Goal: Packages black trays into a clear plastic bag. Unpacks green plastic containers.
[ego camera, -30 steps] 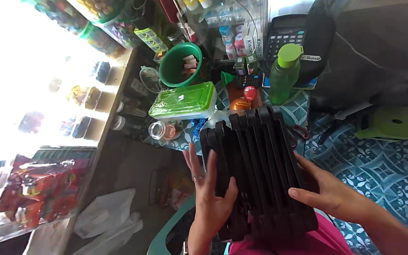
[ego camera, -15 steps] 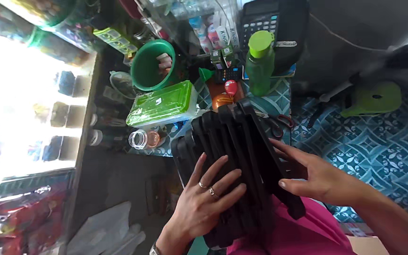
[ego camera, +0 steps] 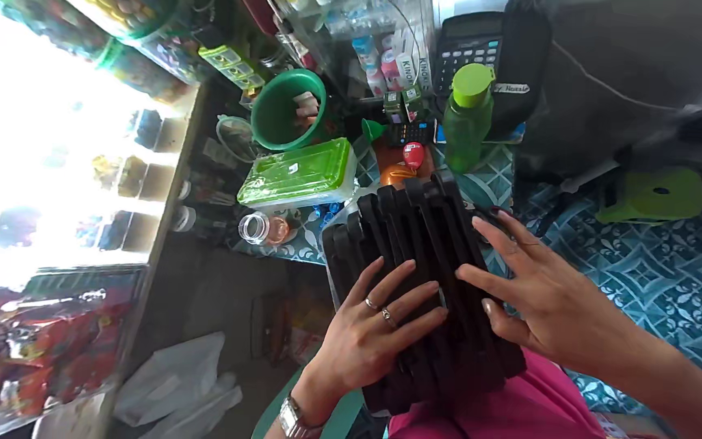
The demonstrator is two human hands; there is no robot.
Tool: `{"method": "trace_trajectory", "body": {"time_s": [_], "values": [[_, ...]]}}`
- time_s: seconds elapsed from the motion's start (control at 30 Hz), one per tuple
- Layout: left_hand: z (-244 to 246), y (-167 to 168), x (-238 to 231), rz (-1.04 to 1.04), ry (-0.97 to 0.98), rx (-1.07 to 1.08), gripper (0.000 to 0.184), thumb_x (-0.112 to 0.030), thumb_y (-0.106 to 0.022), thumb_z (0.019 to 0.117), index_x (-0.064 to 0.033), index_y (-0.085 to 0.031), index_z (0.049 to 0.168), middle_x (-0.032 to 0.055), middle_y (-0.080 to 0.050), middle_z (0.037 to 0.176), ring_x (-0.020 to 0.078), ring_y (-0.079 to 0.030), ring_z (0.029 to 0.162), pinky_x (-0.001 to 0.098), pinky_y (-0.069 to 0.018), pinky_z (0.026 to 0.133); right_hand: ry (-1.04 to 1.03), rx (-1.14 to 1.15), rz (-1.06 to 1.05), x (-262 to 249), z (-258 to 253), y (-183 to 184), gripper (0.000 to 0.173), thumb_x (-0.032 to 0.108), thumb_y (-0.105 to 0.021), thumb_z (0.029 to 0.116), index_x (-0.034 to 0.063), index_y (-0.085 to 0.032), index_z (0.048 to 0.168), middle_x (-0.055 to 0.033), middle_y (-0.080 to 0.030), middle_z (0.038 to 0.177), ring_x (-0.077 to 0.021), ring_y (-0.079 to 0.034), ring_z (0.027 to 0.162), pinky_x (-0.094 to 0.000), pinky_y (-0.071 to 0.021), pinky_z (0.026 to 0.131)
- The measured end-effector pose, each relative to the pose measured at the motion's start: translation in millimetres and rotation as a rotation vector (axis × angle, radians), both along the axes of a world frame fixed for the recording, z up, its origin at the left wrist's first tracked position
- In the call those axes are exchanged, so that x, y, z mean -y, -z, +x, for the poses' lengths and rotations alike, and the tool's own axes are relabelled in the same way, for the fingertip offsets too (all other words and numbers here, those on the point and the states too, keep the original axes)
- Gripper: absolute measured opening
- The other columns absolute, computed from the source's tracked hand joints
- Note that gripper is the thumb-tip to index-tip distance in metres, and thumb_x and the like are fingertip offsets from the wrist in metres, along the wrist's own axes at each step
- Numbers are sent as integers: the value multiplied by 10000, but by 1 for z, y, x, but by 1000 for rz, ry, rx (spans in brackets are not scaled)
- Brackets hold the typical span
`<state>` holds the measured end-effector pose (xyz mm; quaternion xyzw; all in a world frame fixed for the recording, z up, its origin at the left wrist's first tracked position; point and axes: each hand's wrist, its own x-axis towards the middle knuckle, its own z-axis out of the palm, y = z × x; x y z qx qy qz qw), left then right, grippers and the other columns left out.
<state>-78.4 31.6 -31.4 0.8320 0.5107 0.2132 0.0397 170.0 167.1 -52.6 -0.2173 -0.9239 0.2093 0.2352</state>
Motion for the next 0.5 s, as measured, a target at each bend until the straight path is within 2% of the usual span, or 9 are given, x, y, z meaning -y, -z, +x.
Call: {"method": "trace_trajectory", "body": {"time_s": [0.07, 0.13, 0.2, 0.27, 0.33, 0.37, 0.43, 0.5], "values": [[1, 1, 1, 7, 1, 12, 389, -122, -414, 1064, -292, -644, 1327, 1, -619, 1426, 247, -438, 1447, 525, -285, 1203, 6, 26, 23, -5, 1, -4, 408, 485, -438, 1052, 263, -711, 1257, -231, -493, 1516, -505, -395, 1429, -619, -451, 1054], [3, 3, 1, 30, 1, 42, 378, -111, -420, 1063, -256, -654, 1322, 27, -643, 1395, 236, -470, 1426, 508, -296, 1204, -2, 42, -25, -6, -2, -7, 486, 583, -456, 1024, 205, -707, 1197, -257, -505, 1490, -500, -428, 1408, -589, -485, 1026], [3, 5, 1, 54, 3, 98, 369, -87, -428, 1049, -192, -672, 1306, 60, -667, 1358, 232, -507, 1398, 492, -310, 1206, 14, 32, -56, -5, -6, -9, 410, 506, -513, 997, 172, -694, 1152, -263, -496, 1495, -480, -445, 1404, -557, -495, 1023], [3, 7, 1, 71, 1, 119, 360, -73, -431, 1046, -155, -674, 1299, 73, -675, 1344, 236, -519, 1388, 493, -312, 1208, 14, -8, -40, -3, -10, -8, 354, 401, -538, 981, 190, -681, 1225, -280, -419, 1549, -495, -373, 1446, -602, -425, 1088], [3, 10, 2, 115, 1, 142, 339, -50, -440, 1035, -95, -687, 1264, 93, -695, 1307, 247, -550, 1360, 488, -336, 1197, -40, -15, 19, -2, -14, -7, 411, 312, -489, 1013, 328, -625, 1401, -277, -345, 1600, -520, -269, 1489, -679, -326, 1134], [3, 11, 2, 132, 1, 156, 326, -49, -447, 1033, -74, -691, 1248, 100, -701, 1292, 250, -561, 1348, 483, -347, 1193, -61, 8, 64, -2, -16, -8, 447, 275, -461, 1023, 373, -596, 1438, -262, -335, 1613, -523, -244, 1498, -703, -303, 1134], [3, 12, 2, 146, -2, 170, 313, -51, -454, 1033, -62, -695, 1232, 102, -708, 1277, 254, -570, 1338, 478, -355, 1191, -77, 57, 126, -3, -17, -11, 470, 235, -448, 1011, 386, -613, 1424, -243, -362, 1607, -525, -244, 1499, -716, -276, 1141], [2, 12, 2, 147, -6, 169, 311, -48, -461, 1030, -61, -701, 1228, 101, -709, 1277, 257, -572, 1337, 480, -362, 1189, -82, 76, 183, -6, -19, -15, 428, 229, -458, 1002, 342, -679, 1350, -238, -406, 1583, -537, -259, 1489, -724, -257, 1144]]}}
